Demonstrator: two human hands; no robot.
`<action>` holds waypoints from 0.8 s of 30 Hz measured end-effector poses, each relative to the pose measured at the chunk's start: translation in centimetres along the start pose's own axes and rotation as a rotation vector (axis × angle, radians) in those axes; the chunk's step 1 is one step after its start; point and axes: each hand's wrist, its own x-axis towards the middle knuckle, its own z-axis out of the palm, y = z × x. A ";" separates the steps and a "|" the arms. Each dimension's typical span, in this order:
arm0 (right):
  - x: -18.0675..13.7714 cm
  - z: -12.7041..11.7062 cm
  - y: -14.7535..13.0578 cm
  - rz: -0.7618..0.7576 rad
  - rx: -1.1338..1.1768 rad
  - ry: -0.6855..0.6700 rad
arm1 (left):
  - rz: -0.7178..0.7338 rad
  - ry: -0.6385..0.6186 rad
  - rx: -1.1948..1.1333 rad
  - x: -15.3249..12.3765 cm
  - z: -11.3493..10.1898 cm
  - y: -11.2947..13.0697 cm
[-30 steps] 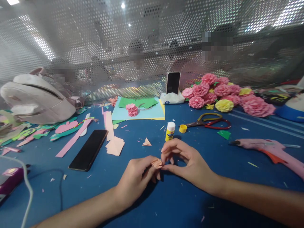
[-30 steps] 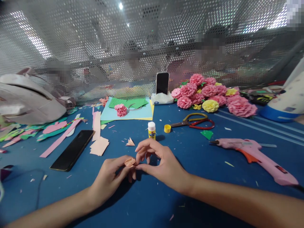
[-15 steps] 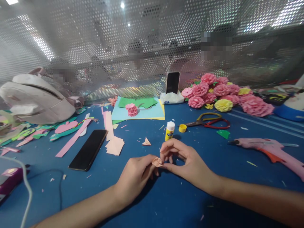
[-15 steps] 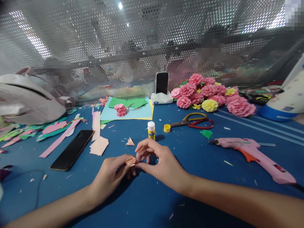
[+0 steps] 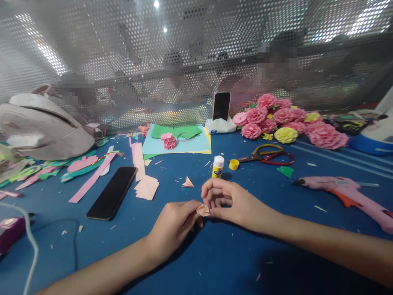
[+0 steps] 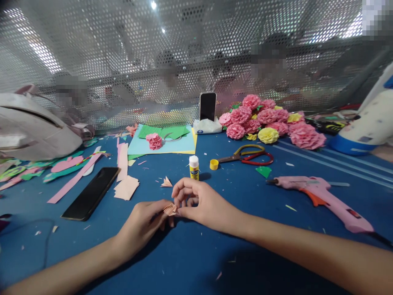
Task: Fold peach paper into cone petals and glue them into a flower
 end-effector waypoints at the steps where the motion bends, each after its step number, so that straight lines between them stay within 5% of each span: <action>1: 0.0 -0.1 0.1 0.011 0.019 -0.015 | -0.004 -0.004 -0.028 0.0 0.0 0.1; 24: 0.4 -0.3 1.5 -0.005 0.198 0.034 | -0.265 0.014 -0.607 1.1 0.0 0.5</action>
